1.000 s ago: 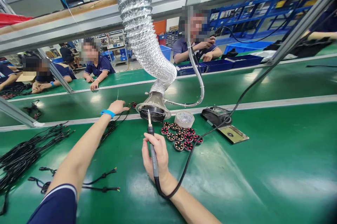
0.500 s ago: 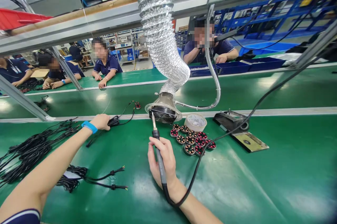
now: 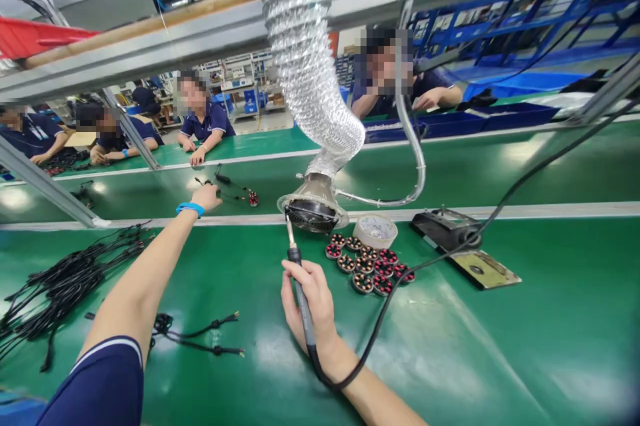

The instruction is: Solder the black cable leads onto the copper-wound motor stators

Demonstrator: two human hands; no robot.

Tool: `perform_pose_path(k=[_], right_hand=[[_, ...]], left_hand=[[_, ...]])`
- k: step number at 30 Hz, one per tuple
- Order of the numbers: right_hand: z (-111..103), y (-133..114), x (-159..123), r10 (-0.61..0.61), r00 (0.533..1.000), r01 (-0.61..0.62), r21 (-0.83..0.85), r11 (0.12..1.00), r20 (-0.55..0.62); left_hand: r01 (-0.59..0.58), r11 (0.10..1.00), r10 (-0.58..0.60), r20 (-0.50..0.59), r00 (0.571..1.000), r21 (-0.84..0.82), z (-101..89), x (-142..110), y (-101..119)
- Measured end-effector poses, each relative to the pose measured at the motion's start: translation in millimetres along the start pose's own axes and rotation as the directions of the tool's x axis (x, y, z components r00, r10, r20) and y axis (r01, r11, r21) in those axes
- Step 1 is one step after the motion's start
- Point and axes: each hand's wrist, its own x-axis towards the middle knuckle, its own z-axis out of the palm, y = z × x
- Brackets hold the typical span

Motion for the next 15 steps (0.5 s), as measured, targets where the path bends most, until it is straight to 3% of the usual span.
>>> perform_pose_path(k=[5,11,12,15], right_hand=[[1,0,-4,0.026,0.999,-0.026,-0.001,1.0,0.044],[3,-5,-3,0.01,0.997,-0.012,0.019,1.0,0.071],[3,-6,-3,0.007,0.997,-0.009,0.023,1.0,0.073],[6,-4,-3,-0.012,0.997,0.012,0.007,1.0,0.075]], left_hand=[[-0.167,0.977,0.189,0.171,0.967,-0.133,18.0,-64,2],[-0.316,0.891,0.432,0.388,0.814,-0.327,24.1,-199,4],[-0.322,0.888,0.437,0.383,0.814,-0.328,27.0,-220,7],[-0.272,0.898,0.378,0.291,0.879,-0.345,37.6,-266,16]])
